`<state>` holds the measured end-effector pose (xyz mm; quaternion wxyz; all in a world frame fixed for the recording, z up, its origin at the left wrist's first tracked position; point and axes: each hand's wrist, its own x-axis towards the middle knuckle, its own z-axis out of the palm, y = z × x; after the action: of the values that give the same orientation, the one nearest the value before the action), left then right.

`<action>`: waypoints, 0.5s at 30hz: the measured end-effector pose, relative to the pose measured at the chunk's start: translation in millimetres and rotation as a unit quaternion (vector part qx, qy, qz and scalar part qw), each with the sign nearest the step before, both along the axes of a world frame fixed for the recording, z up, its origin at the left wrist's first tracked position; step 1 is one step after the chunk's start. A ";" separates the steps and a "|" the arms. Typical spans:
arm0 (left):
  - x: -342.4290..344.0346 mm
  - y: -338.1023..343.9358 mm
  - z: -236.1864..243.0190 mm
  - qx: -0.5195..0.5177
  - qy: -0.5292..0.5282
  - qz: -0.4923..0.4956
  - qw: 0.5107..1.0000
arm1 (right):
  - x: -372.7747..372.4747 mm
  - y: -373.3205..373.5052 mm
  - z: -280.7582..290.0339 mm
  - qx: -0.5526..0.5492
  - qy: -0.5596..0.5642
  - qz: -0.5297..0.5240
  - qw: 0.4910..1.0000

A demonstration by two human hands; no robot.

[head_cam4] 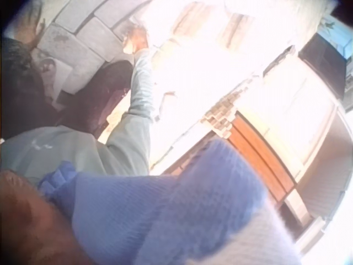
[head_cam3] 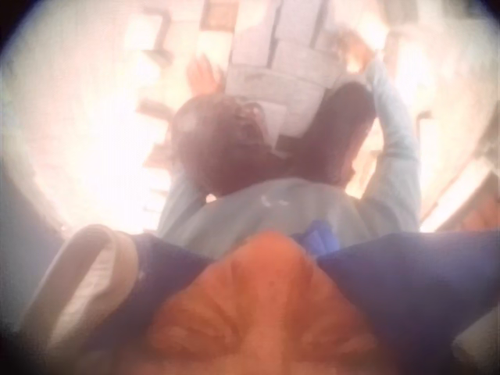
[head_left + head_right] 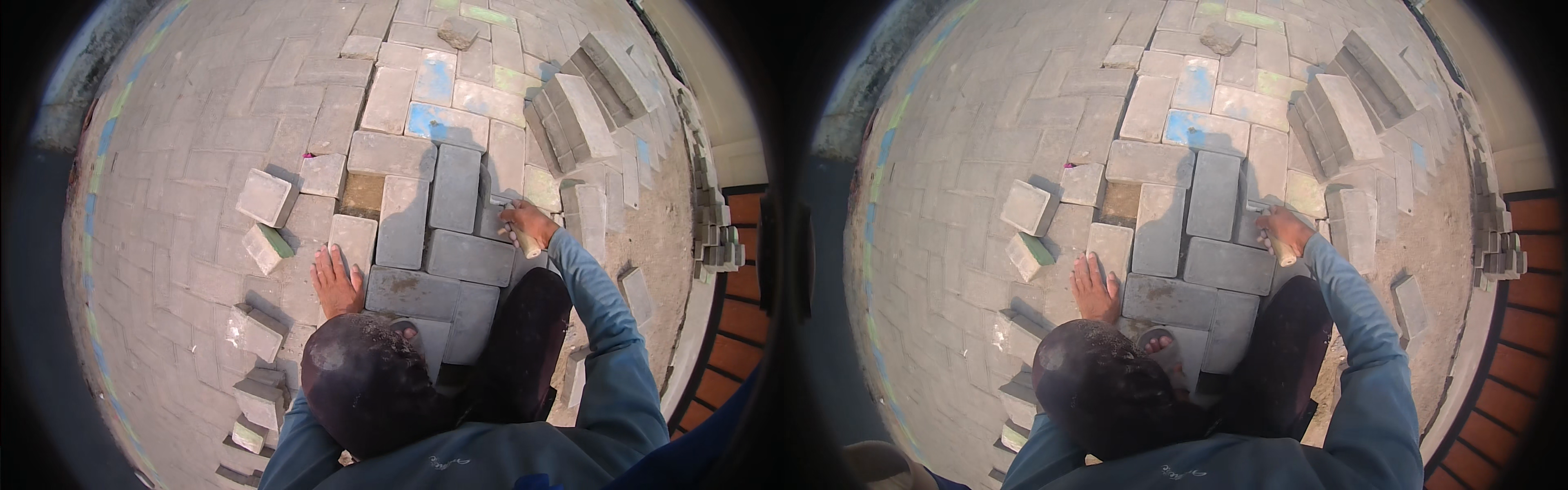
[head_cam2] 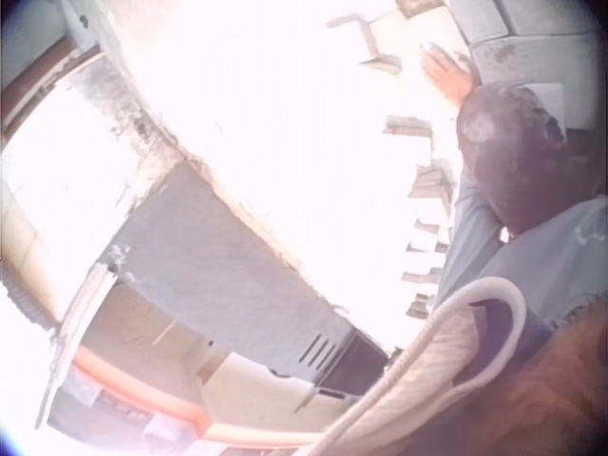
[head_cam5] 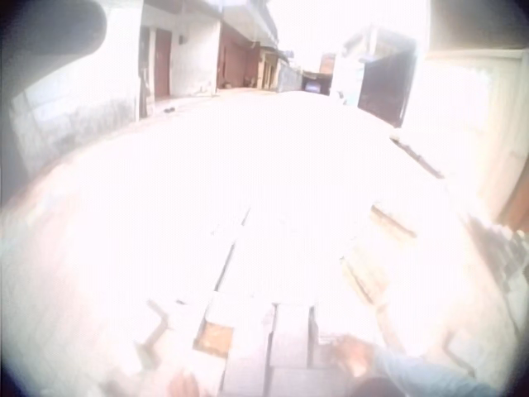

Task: The person kneels on the ground and arranges rectangular pavers into a herringbone pattern. They use a trowel to spread sand and a hammer to tap the pavers into place. Another person assists by placing additional pavers nearby.

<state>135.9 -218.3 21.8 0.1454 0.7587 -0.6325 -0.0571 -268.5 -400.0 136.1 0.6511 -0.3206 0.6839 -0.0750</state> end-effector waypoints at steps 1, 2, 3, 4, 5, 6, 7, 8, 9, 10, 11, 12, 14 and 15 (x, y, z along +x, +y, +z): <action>1.3 1.1 -2.5 -0.001 0.000 -0.003 1.000 | -3.2 4.3 4.7 -0.010 -0.003 0.007 1.000; 1.9 1.2 -2.8 0.003 0.002 0.001 1.000 | -1.4 8.8 17.2 -0.044 0.028 0.037 0.998; 2.1 1.8 -1.8 0.008 0.002 0.005 1.000 | 2.5 15.8 32.0 -0.077 0.057 0.069 0.993; 0.0 0.3 -1.2 0.013 0.002 0.010 1.000 | 3.4 20.9 39.5 -0.110 0.085 0.101 0.985; -7.4 -4.5 0.8 0.010 0.004 0.010 1.000 | -11.4 28.4 32.9 -0.206 0.190 0.147 0.949; -13.5 -8.9 1.2 0.008 0.006 0.007 1.000 | -32.9 36.4 15.3 -0.295 0.290 0.189 0.891; -14.1 -11.1 1.3 0.009 0.003 0.008 1.000 | -46.3 38.8 1.4 -0.377 0.377 0.230 0.814; -10.9 -10.8 0.7 0.009 -0.002 0.008 1.000 | -46.5 35.1 -4.7 -0.333 0.418 0.218 0.817; -8.1 -10.4 1.4 0.007 -0.005 0.008 1.000 | -49.3 31.7 -13.5 -0.327 0.455 0.209 0.802; -4.4 -9.4 2.7 0.004 -0.008 0.014 1.000 | -48.9 24.1 -22.3 -0.325 0.489 0.203 0.784; -0.6 -6.2 4.4 0.000 0.011 0.016 1.000 | -49.6 16.2 -34.9 -0.325 0.523 0.200 0.762; 3.3 -0.6 6.8 -0.004 0.026 0.028 0.999 | -53.0 11.0 -53.8 -0.302 0.564 0.212 0.738; 11.7 5.2 10.1 0.008 0.036 0.027 0.999 | -33.0 -1.5 -86.2 -0.333 0.563 0.229 0.721; 16.7 8.3 17.8 0.024 0.024 0.019 0.999 | -15.4 -4.2 -104.4 -0.377 0.525 0.240 0.725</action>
<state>152.6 -210.0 39.6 0.1432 0.7723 -0.6127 -0.0875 -284.0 -404.2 31.7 0.0102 -0.6809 0.7322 0.0125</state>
